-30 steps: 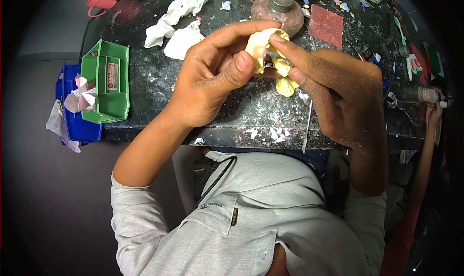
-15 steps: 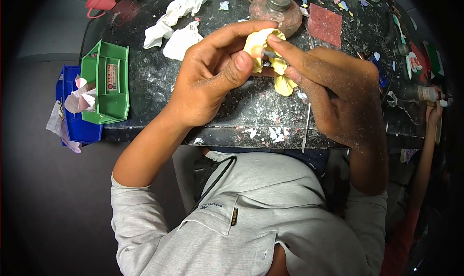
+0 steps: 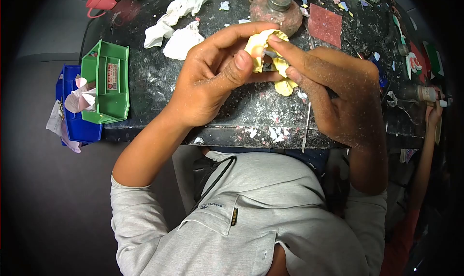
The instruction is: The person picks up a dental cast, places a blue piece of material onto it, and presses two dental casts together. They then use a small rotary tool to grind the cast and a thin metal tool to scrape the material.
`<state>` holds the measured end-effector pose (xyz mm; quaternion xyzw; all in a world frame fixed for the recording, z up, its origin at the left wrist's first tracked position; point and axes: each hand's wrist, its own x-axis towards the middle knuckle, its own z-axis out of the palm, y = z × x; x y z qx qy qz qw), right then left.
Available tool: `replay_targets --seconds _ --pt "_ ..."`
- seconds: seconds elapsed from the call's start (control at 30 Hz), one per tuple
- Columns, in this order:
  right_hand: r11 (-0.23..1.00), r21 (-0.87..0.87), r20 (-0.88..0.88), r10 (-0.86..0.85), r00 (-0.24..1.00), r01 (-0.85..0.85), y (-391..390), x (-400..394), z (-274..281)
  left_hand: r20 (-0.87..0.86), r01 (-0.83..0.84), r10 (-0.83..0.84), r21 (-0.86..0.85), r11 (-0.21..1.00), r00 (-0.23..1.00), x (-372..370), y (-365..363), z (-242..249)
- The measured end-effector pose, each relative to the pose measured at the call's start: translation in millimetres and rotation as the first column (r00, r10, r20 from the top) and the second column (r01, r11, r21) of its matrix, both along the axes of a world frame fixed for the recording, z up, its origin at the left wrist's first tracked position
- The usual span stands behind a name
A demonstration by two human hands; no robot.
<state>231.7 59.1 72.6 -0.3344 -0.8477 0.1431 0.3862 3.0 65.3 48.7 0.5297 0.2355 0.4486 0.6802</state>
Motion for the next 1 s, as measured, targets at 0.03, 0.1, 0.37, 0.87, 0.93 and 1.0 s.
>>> replay_targets --seconds 0.03,0.1,0.37,0.87,0.93,1.0 --pt "1.0 0.003 0.003 -0.001 1.0 0.001 0.5 0.6 -0.3 0.0 0.0 0.0 0.0 1.0 1.0 -0.4 0.3 -0.3" --pt "1.0 0.005 0.008 -0.002 1.0 0.002 0.1 0.7 -0.2 0.022 0.029 -0.029 -0.024 0.999 0.999 -1.4 0.6 -1.4" --pt "0.998 -0.065 -0.003 0.003 1.0 -0.003 -2.4 -0.3 3.6 0.021 0.025 -0.025 -0.004 1.0 0.999 -0.7 0.5 -1.2" --pt "0.999 -0.05 0.005 0.016 1.0 -0.016 -1.0 0.4 3.5 -0.006 0.04 -0.04 -0.018 0.999 0.999 0.9 -1.1 3.1" --pt "0.999 -0.05 -0.001 0.021 1.0 -0.021 -0.4 0.3 2.5 0.0 0.041 -0.041 -0.019 0.999 0.999 1.2 -1.4 3.3" --pt "0.998 -0.05 -0.008 0.026 1.0 -0.027 -0.5 0.3 2.3 0.0 0.043 -0.043 -0.021 0.999 0.999 0.6 -0.8 2.9"
